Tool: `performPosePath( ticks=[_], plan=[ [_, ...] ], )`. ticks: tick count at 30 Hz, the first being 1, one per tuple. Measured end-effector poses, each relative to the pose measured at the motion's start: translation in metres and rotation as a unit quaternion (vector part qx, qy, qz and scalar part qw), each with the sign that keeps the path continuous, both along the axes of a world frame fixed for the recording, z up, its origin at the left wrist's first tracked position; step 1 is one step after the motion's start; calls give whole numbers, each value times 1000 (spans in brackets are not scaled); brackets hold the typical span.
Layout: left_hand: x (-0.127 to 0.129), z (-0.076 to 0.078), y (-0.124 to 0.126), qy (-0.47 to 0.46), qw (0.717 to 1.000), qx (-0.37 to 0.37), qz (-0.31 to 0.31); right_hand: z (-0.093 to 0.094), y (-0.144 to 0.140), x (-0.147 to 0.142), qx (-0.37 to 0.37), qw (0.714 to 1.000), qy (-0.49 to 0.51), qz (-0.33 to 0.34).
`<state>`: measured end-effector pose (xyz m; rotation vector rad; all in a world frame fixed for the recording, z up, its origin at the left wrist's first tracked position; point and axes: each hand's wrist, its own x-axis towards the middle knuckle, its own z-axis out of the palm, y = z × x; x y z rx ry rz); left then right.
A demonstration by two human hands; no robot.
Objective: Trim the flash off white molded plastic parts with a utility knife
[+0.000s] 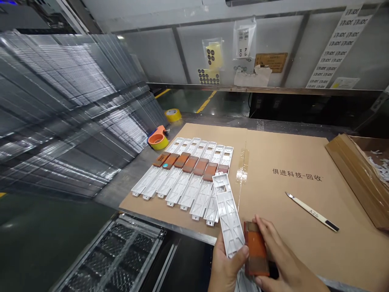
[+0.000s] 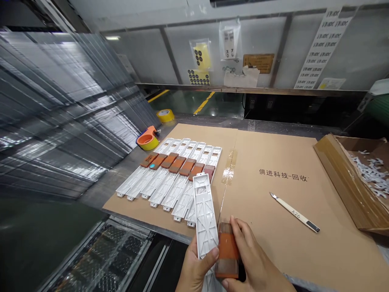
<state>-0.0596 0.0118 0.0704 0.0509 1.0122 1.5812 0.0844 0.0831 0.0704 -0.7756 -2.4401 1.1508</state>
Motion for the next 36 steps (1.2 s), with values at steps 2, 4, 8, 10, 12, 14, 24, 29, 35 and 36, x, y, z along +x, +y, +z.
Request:
performPosePath(
  ticks=[2,4,8,10,12,14,24,29,35,36],
  plan=[
    [0,-2,0,14,1000,-5,-7,0,3,2,14,1000,-15,5],
    [0,-4,-1,6,1000,-3,-6,-1,5,3,34,999,-3,-7],
    [3,-9,-8,12,999,-45,21,0,6,-1,69,997,36,-7],
    [5,-10,-12,33,997,-71,28,2,5,-5,85,996,37,16],
    [7,-6,-13,44,997,-63,15,3,4,-9,97,994,30,30],
    [9,0,-12,47,999,-22,-5,3,4,-13,109,993,31,29],
    [12,-16,-9,96,991,83,-31,7,1,-13,90,995,39,18],
    [12,-21,-12,90,991,93,-46,8,1,-12,70,996,36,28],
    [15,-24,-14,82,994,72,-22,-3,-1,-7,27,996,73,37],
    [16,-24,-15,83,994,62,-23,-4,-2,-7,-1,996,90,21]
  ],
)
